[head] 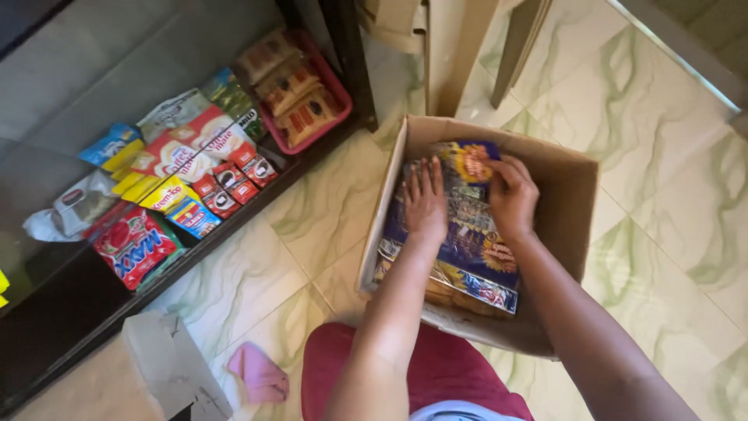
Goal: Packing various bags of snacks from a shelf into a cardboard box.
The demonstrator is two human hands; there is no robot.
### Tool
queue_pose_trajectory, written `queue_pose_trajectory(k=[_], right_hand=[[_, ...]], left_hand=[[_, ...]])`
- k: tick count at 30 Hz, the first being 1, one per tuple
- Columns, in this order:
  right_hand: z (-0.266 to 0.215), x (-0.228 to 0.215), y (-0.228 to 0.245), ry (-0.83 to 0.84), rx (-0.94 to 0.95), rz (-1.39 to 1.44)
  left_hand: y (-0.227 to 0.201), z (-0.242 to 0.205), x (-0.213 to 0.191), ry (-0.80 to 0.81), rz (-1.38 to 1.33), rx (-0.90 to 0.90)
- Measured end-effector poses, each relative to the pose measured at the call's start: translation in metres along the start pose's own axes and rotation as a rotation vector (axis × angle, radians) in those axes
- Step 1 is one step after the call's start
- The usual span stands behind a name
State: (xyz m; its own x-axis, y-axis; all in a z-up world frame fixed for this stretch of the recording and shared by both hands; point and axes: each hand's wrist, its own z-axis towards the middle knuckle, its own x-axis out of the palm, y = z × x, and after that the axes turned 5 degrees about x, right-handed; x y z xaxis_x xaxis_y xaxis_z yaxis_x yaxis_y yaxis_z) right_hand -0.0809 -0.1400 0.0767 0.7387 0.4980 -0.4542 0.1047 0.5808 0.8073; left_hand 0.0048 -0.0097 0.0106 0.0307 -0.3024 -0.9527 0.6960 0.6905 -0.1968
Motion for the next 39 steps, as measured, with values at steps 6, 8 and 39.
queue_pose_trajectory(k=[6, 8, 39], right_hand=[[-0.023, 0.018, -0.140, 0.036, 0.477, 0.305], [-0.021, 0.011, -0.097, 0.059, 0.238, -0.052], [-0.010, 0.009, 0.022, 0.492, 0.376, -0.369]], left_hand=[[0.003, -0.001, -0.062, 0.472, -0.009, 0.071], [0.005, -0.001, -0.076, 0.409, -0.022, 0.121], [0.164, -0.156, -0.177, 0.031, -0.184, -0.628]])
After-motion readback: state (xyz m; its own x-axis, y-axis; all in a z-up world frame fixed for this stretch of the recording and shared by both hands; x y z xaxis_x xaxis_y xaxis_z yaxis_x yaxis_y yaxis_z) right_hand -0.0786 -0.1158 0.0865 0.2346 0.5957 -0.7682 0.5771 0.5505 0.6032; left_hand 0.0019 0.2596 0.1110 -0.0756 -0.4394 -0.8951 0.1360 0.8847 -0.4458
